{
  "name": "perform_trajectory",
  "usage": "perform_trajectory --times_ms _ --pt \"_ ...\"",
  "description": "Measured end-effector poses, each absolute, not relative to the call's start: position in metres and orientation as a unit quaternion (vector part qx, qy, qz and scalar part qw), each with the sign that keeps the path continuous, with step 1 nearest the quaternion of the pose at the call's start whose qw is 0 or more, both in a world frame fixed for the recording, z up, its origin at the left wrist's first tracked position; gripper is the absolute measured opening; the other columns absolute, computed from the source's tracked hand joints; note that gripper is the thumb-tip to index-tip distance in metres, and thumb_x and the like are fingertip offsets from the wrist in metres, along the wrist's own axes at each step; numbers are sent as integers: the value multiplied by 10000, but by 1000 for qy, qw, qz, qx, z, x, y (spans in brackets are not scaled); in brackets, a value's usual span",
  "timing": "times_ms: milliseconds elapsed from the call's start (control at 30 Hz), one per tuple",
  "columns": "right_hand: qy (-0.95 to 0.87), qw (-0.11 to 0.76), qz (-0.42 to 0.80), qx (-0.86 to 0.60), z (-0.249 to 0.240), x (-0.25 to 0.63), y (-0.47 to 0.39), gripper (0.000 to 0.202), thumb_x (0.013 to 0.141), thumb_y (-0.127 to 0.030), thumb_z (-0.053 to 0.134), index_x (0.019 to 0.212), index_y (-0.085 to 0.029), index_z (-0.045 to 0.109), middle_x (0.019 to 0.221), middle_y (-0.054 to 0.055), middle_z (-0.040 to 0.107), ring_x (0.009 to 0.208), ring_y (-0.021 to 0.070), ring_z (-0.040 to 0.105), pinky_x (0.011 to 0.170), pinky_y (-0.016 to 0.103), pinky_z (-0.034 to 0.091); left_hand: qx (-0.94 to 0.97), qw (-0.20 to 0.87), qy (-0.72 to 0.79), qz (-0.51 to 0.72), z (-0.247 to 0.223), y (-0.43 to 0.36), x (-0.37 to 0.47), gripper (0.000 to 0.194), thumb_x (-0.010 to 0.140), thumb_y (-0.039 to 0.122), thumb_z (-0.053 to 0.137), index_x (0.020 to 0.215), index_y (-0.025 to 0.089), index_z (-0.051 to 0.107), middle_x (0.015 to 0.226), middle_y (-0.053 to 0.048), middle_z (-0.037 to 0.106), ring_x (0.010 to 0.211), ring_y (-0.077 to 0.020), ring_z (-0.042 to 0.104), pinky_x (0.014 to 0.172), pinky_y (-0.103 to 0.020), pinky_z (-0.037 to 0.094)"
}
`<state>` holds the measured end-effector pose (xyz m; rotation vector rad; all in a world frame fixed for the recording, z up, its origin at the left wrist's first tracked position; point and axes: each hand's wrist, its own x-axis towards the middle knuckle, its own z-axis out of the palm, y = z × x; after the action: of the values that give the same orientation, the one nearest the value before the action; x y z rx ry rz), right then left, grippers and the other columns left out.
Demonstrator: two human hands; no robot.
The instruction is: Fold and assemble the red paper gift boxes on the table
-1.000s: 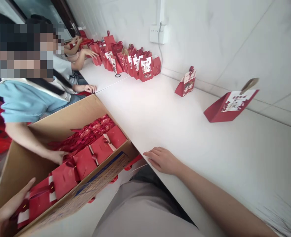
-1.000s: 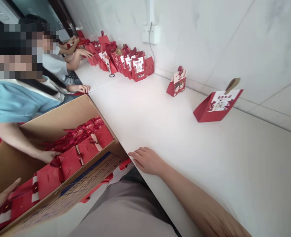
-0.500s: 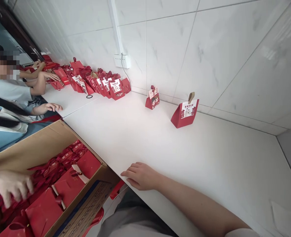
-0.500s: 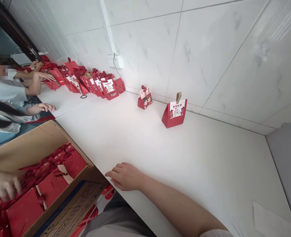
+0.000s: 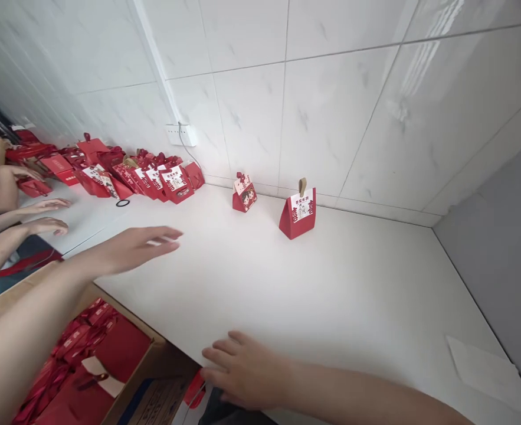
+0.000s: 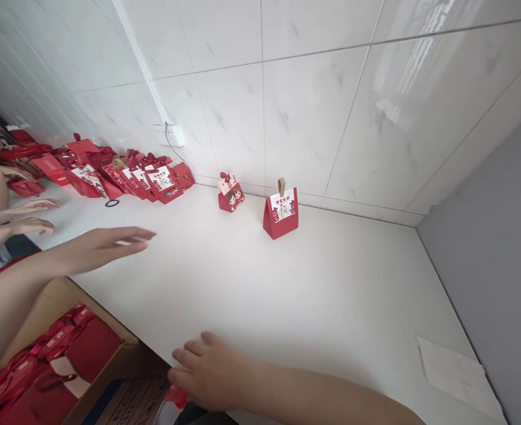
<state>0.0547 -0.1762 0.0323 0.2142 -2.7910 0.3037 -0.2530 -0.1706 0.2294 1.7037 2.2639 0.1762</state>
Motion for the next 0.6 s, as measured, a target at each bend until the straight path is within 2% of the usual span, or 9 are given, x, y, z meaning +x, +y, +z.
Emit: perform_trajectory --times_ms 67,167,233,333,400,500,600 --pt "-976 148 143 70 28 72 -172 501 964 -492 492 1333 -153 468 1487 99 470 1336 251 411 1126 426 305 593 182 776 115 219 -106 -239 536 729 632 668 1158 312 660 1297 1 638 1284 -250 536 1022 -288 463" --pt "-966 146 201 67 19 87 -162 533 997 -506 405 1396 -153 426 1527 81 434 1419 222 341 1200 408 207 521 218 784 257 179 -11 -219 656 679 534 762 1253 267 590 1360 -73 591 1289 -293 530 1015 -342 472" --pt "-960 157 225 60 13 88 -157 529 997 -499 413 1406 -164 425 1525 73 442 1429 202 343 1209 383 202 412 211 796 390 142 42 -210 772 626 465 827 1303 226 542 1403 -131 544 1286 -318 526 1045 -386 447" --pt "-957 177 219 62 5 82 -151 475 991 -475 460 1375 -195 466 1510 45 468 1414 179 382 1195 356 260 357 183 803 440 90 98 -201 971 622 467 839 1413 126 390 1511 -241 364 1357 -344 442 1073 -411 416" --pt "-959 188 199 70 1 79 -148 391 1019 -411 428 1345 -206 492 1509 18 471 1406 155 395 1185 330 288 343 171 799 464 64 119 -198 925 645 458 826 1388 114 394 1480 -239 406 1334 -318 472 1049 -380 432" --pt "-960 197 183 79 -6 77 -142 339 1043 -339 378 1330 -208 503 1506 1 475 1407 131 392 1172 309 318 343 167 788 483 38 129 -197 681 716 441 767 1260 138 490 1316 -188 582 1179 -279 594 958 -359 478" --pt "-957 195 198 82 -15 74 -139 330 1037 -335 404 1330 -219 502 1496 8 488 1406 130 397 1156 307 342 353 156 779 494 24 124 -200 567 747 455 728 1184 160 520 1258 -161 623 1144 -281 603 947 -372 470"
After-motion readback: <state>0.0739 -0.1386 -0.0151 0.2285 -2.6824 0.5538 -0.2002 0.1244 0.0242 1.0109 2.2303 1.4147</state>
